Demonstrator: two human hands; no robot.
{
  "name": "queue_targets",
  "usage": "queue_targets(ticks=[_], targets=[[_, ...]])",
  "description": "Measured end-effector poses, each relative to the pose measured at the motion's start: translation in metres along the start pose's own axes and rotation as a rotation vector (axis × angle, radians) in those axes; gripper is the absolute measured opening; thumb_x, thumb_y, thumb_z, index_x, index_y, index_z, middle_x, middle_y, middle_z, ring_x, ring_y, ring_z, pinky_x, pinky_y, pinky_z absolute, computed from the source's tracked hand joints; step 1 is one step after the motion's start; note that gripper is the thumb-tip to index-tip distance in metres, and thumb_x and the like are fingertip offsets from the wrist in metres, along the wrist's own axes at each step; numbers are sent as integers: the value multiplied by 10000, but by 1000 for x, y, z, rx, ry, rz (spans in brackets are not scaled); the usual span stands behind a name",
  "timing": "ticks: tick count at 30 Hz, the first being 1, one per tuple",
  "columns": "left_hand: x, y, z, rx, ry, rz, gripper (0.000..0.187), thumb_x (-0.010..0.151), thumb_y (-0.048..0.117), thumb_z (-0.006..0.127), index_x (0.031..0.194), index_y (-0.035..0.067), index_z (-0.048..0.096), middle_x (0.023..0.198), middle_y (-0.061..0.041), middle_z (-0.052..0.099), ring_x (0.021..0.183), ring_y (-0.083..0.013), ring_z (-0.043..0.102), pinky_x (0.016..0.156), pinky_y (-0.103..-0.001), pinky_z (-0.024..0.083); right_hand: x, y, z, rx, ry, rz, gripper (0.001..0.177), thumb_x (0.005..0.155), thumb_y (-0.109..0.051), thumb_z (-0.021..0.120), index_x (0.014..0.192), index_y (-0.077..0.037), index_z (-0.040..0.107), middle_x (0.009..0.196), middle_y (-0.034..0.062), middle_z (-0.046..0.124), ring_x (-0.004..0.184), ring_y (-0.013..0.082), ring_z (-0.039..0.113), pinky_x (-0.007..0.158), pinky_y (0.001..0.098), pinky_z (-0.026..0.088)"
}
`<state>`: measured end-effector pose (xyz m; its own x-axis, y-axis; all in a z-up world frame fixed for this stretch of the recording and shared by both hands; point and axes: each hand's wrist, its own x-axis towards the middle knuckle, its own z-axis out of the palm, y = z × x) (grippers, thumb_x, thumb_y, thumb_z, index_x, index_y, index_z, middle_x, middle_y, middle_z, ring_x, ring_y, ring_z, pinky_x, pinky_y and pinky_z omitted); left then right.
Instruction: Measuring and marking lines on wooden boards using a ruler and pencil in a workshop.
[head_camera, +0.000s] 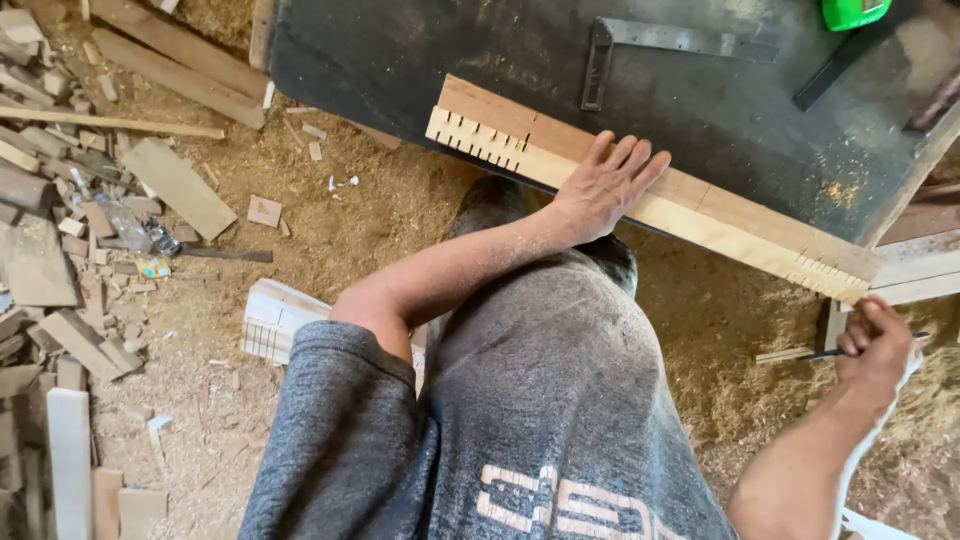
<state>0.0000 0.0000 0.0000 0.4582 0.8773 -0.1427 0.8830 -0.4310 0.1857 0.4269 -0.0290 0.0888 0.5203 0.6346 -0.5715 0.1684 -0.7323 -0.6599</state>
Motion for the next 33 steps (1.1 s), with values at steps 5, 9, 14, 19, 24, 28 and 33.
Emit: queue_targets(ticks=[5,9,14,19,24,28,33], targets=[[-2,-1,-2,7,-5,7,948,832,278,709,1601,127,175,1463,-96,363,1345,-294,329,1168,-489,178,6,30,17,270,381,86,140,1024,-200,595,917,-260,661,849,-114,649,620,-15,492,498,136,361],[-3,-3,-3,-11,60,12,965,759,310,767,1556,137,251,1366,-81,410,1253,-273,394,1118,-462,255,-26,45,49,310,469,243,161,1003,-211,548,1013,-257,702,936,-90,765,715,-14,566,620,139,387],[16,-20,-7,-275,159,-28,1075,759,732,817,1536,166,336,1374,-100,555,1261,-322,526,1036,-528,347,56,207,23,352,436,315,195,888,-256,559,963,-287,736,876,-85,659,610,66,460,512,231,310],[80,-114,-9,-347,338,-467,862,914,737,623,1401,33,529,1355,-310,591,1295,-470,543,964,-572,500,11,254,64,311,306,533,67,876,-290,675,815,-277,650,628,-93,545,399,36,361,362,201,226],[122,-161,17,-346,-186,-710,1337,752,780,891,1533,-71,218,1201,-152,719,1141,-339,686,906,-439,564,-38,271,107,204,229,563,92,806,-242,772,832,-156,754,539,-36,474,386,71,342,356,232,241],[139,-154,34,-423,-121,-841,743,641,300,860,1222,33,480,1153,-134,703,1092,-317,707,912,-407,586,-77,241,118,301,268,538,149,824,-204,768,875,-82,698,715,69,663,430,64,286,389,225,194],[108,-136,-12,-908,323,-733,321,719,262,765,883,143,516,918,-18,623,789,-190,621,722,-337,510,-152,114,100,308,43,365,223,1025,-327,636,1009,-127,731,714,-68,581,523,8,367,449,148,271]])
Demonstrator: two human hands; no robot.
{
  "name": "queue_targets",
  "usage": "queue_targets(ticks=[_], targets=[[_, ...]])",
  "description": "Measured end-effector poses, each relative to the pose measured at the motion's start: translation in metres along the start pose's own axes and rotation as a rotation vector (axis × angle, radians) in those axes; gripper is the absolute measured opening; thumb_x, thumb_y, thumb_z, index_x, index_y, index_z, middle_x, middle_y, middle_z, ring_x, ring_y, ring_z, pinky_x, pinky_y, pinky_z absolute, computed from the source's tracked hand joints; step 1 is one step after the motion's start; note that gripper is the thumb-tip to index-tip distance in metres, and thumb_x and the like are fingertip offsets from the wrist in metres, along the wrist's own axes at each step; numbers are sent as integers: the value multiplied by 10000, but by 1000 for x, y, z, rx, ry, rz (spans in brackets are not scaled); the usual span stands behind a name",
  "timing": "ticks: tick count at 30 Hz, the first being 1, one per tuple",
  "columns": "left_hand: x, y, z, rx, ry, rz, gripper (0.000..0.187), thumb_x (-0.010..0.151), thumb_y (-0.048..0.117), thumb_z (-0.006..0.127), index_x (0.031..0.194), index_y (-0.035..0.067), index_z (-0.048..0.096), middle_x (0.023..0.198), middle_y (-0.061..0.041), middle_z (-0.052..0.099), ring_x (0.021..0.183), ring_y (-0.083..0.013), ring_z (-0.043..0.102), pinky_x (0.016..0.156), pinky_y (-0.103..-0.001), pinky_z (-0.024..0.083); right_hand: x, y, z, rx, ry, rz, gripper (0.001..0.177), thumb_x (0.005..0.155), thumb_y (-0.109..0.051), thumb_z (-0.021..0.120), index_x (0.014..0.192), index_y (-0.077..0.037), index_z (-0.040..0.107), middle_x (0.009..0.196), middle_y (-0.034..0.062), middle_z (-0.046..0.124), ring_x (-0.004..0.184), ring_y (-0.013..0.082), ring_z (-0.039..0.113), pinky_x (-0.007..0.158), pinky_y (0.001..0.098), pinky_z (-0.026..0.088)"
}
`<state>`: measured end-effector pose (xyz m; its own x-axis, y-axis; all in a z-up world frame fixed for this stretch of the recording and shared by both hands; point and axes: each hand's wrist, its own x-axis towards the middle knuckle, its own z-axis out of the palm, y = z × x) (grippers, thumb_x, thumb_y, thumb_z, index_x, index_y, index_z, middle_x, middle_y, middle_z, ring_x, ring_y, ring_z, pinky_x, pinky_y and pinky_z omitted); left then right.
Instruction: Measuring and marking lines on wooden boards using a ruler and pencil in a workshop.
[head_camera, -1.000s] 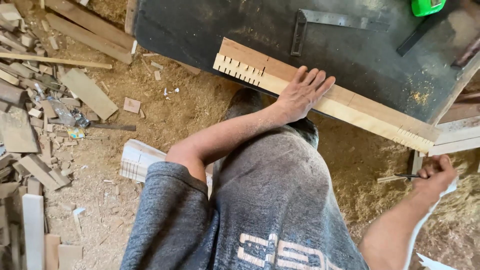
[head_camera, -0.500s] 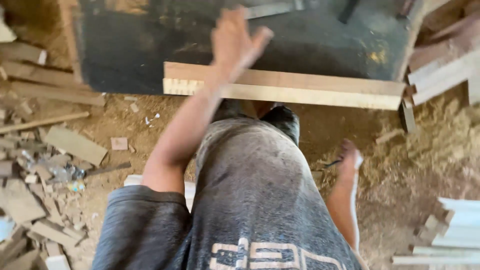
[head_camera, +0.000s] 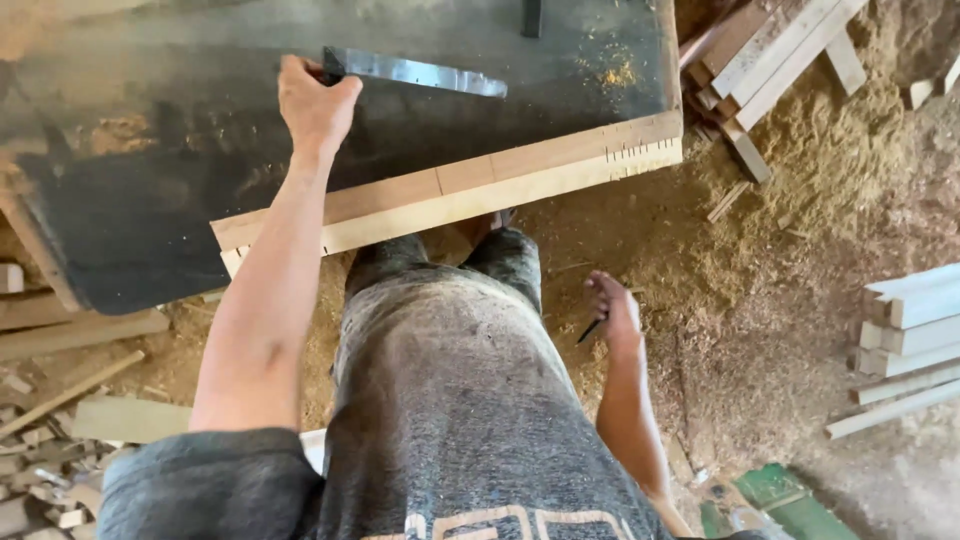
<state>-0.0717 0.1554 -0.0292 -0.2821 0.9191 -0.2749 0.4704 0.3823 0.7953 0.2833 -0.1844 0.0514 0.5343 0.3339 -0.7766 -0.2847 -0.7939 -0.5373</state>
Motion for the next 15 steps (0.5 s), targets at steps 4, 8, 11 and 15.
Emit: queue_targets(ticks=[4,8,11,15], targets=[[-56,58,-45,-189,-72,272,303,832,194,760,944,143,483,881,1,612,768,-141,556,727,-308,499,-6,-37,-17,-126,-34,50,270,1085,-310,587,1078,-110,767,823,-14,715,481,28,358,427,158,252],[-120,97,-83,-239,-189,715,251,865,-22,688,1034,109,557,954,-70,624,830,-200,610,738,-313,509,0,-62,-18,-388,-298,-166,229,1059,-271,626,1005,-113,783,680,-47,621,482,45,368,440,200,258],[-155,59,-68,56,-278,913,394,703,-22,786,1056,80,644,1028,-124,649,915,-324,672,846,-416,554,-27,-95,15,-301,-409,-327,176,1026,-171,626,964,-52,740,641,-28,535,438,37,335,391,185,260],[-177,-34,-25,411,-333,991,488,749,225,795,1211,276,647,1013,-27,501,832,-312,625,736,-425,552,-34,-112,42,-66,-503,-431,414,1099,-254,436,992,37,710,478,79,366,321,151,335,330,252,256]])
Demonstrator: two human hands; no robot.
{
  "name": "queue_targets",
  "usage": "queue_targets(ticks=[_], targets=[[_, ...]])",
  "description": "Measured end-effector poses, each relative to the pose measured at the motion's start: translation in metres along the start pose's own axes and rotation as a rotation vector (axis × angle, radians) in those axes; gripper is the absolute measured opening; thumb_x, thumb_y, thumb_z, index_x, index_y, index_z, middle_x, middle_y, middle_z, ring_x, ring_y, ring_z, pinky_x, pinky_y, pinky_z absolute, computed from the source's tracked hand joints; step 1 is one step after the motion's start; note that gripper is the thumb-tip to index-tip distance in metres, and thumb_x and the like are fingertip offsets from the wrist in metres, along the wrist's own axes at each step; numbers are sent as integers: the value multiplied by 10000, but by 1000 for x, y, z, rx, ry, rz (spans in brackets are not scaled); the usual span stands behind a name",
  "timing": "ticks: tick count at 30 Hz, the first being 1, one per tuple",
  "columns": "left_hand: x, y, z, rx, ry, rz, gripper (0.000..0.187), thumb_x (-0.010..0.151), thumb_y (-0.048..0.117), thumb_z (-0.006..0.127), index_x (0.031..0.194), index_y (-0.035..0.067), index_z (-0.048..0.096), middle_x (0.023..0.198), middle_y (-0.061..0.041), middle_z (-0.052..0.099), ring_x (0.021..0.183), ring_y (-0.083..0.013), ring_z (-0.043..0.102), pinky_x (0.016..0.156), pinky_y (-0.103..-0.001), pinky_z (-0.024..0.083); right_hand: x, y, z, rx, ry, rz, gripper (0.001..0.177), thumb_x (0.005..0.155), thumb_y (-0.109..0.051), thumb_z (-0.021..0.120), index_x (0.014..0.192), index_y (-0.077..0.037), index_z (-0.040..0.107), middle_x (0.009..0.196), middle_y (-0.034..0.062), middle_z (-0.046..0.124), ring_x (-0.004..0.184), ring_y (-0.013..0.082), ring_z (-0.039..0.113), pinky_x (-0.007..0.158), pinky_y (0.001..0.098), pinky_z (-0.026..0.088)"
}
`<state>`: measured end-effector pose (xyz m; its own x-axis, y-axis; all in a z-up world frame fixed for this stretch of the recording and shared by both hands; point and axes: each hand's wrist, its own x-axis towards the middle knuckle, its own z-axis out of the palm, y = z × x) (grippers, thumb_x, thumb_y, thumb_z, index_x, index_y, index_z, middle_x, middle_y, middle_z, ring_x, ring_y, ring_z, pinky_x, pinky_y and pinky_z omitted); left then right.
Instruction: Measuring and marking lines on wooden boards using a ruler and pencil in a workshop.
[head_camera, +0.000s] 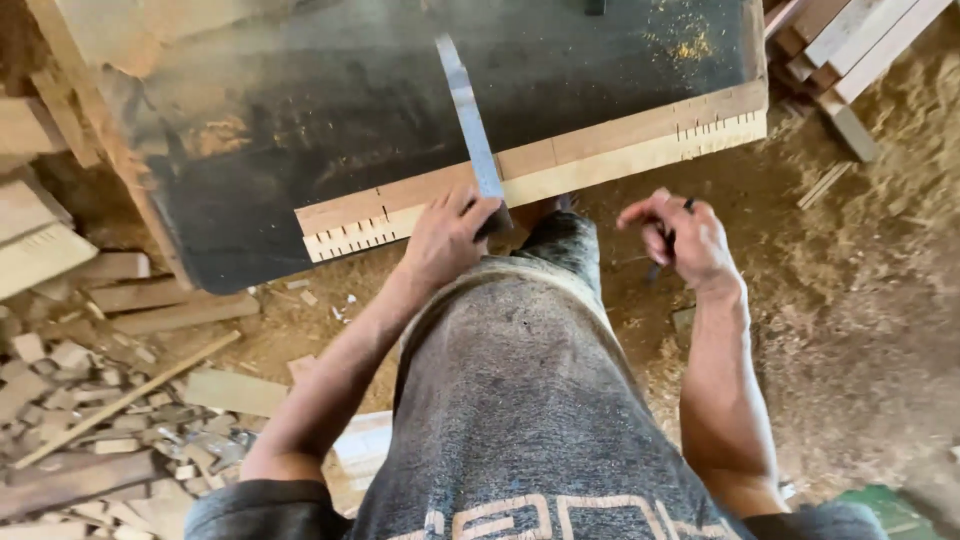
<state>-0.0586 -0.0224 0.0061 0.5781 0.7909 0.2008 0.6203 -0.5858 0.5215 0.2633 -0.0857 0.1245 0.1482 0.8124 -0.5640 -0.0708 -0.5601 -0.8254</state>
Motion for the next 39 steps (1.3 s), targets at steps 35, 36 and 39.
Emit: queue_targets(ticks=[35,36,39], targets=[[18,-6,-19,-44,112,-30,859,467,488,975,1268,340,701,1469,-58,551,1308,-289,538,1082,-493,339,23,12,113,-287,100,-627,160,877,-10,716,993,-64,813,972,120,753,888,240,730,747,327,593],[18,-6,-19,-44,115,-30,848,473,484,976,1262,338,702,1467,-59,554,1303,-289,541,1084,-491,334,23,12,115,-294,94,-644,150,879,-11,700,979,-51,804,973,128,746,884,257,727,753,346,588],[19,-7,-18,-27,108,-29,835,484,497,970,1259,343,703,1462,-58,555,1300,-288,544,1079,-492,339,32,21,117,-348,73,-672,133,879,-22,701,958,-60,801,957,113,744,863,259,726,733,346,587]])
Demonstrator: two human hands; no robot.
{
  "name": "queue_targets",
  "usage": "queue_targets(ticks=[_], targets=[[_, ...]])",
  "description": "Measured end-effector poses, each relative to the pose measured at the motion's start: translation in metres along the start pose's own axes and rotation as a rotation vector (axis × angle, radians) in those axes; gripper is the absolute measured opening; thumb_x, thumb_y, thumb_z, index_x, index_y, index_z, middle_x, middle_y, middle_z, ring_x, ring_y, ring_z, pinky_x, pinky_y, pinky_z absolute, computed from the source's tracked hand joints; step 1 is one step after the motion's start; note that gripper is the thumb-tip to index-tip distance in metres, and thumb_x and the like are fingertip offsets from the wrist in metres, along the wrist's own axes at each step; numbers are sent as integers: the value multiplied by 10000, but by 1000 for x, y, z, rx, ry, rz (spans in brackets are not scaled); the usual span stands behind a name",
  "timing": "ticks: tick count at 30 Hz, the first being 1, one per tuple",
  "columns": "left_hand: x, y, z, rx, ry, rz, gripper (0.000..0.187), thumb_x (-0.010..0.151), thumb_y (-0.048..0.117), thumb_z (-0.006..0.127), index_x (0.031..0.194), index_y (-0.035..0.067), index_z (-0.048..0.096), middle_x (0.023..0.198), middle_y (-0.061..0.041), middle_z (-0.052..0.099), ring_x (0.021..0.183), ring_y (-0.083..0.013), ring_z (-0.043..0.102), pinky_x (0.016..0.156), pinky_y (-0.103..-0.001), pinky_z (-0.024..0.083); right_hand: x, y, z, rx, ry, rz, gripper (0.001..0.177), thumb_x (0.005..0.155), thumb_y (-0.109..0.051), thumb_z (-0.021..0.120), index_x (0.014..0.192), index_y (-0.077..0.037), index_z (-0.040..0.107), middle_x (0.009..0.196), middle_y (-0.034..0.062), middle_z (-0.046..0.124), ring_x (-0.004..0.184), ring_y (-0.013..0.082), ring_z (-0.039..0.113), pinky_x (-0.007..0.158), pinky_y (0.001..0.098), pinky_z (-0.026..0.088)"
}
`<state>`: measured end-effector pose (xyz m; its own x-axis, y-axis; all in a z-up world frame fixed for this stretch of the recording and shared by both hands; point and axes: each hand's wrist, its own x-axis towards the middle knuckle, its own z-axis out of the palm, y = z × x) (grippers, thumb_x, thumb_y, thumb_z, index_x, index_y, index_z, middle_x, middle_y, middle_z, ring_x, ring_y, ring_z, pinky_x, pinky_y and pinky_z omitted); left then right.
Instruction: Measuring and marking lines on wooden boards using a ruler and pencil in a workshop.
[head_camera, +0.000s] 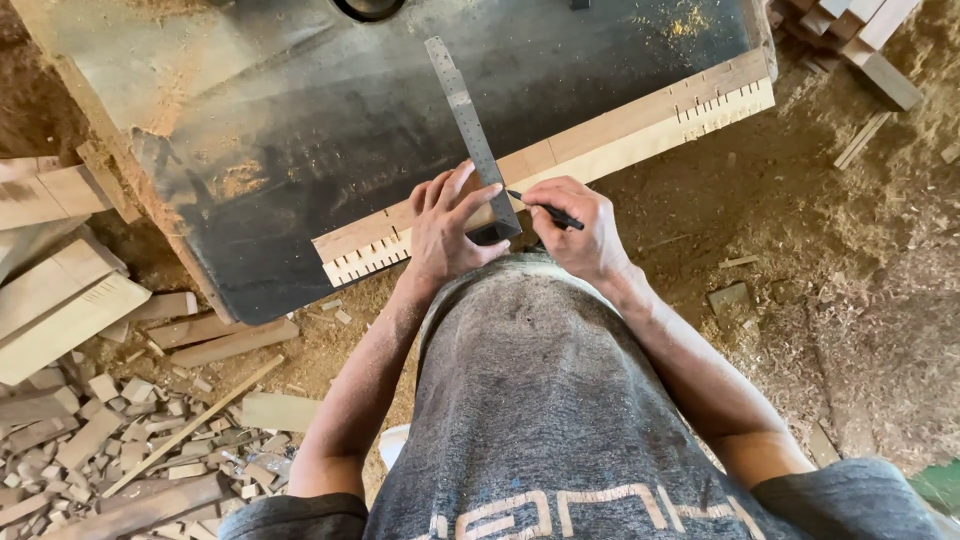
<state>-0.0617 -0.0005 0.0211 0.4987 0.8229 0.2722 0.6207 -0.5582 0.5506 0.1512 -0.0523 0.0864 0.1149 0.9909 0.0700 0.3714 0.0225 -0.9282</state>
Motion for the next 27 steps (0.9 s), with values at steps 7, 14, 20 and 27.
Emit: queue_targets(ticks=[7,14,20,27], targets=[[-1,1,-3,17,-17,-8,817,493,501,968,1252,348,708,1472,-47,549,1314,-278,535,1082,-484,338,-1,-39,-20,-91,-232,-25,90,833,9,663,857,3,749,816,234,713,744,414,711,642,508,564],[21,20,-2,65,-157,-26,899,485,489,942,1328,374,654,1509,-41,503,1391,-271,472,1176,-597,202,-31,19,-57,-119,-182,185,126,856,-29,692,949,-43,776,936,157,751,889,303,733,767,417,573],[42,35,31,1,-141,-5,853,503,476,944,1298,337,668,1502,-55,496,1363,-271,502,1190,-572,235,-29,14,-68,-153,-15,211,141,876,-32,693,984,-62,778,979,120,750,912,266,722,753,363,570],[44,35,33,-6,-92,33,840,514,525,934,1295,345,681,1476,-65,519,1320,-280,534,1150,-504,319,-18,-2,-67,-134,106,175,178,880,-33,717,1008,-111,813,1014,71,760,941,216,729,748,289,580]])
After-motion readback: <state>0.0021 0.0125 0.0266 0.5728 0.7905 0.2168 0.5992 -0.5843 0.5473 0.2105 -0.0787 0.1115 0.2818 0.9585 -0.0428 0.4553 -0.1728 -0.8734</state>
